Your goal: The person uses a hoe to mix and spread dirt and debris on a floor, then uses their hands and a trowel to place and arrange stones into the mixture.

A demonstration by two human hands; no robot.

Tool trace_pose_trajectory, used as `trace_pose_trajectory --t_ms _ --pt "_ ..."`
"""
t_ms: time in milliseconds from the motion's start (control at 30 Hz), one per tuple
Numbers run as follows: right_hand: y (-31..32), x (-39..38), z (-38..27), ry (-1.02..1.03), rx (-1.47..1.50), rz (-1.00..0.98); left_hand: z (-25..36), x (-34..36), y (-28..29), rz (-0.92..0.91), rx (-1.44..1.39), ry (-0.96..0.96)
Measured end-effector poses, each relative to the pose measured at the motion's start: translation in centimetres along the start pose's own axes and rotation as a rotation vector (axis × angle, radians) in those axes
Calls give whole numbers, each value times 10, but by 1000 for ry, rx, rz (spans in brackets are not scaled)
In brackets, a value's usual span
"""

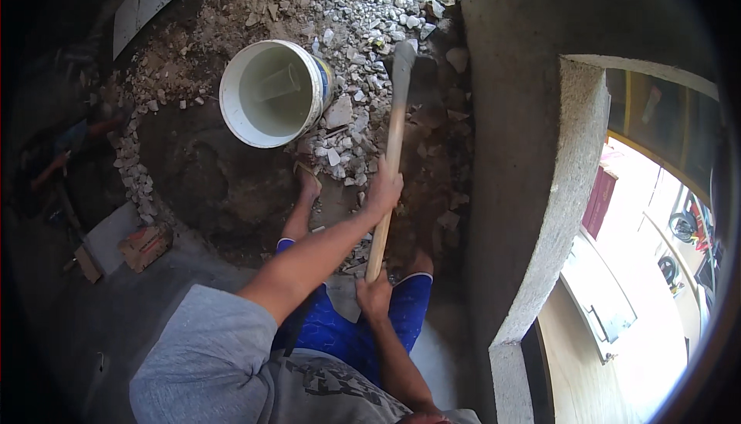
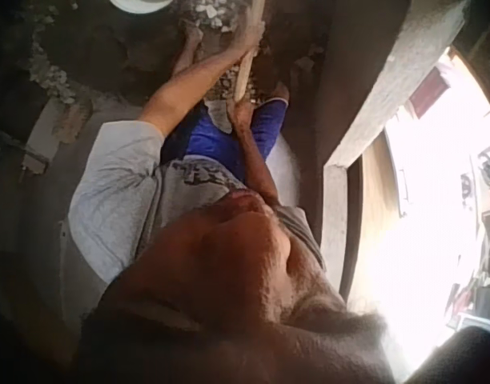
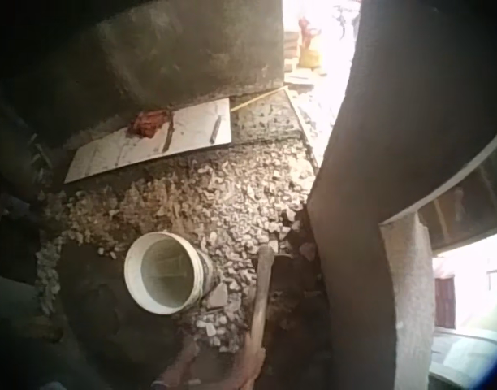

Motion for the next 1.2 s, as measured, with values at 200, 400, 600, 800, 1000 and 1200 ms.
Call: trace_pose_trajectory --t_ms 200,400,600,800,1000,1200 --pt "3 -74 53 -174 74 -107 -39 -93 -8 -173 43 285" --pt "6 -116 77 -102 27 -50 -61 -140 15 -73 56 165" --pt "54 -26 35 70 -48 172 59 -62 -30 -121 -289 -20" --pt "2 -14 56 -81 183 93 -7 -47 -71 -202 280 -23" --pt "-30 -80 112 -317 232 -162 -154 -128 -62 -223 412 217" --pt "-41 -111 119 -235 -201 -259 -267 -183 5 -90 92 466"
Point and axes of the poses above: each hand's wrist, its own x-axis towards the middle knuckle, its own y-axis out of the back of the hand, z = x × y, the point moved 8 cm from there along x, towards the middle knuckle, and after that the axes turned 5 degrees about -y, right-handed, at the moved point
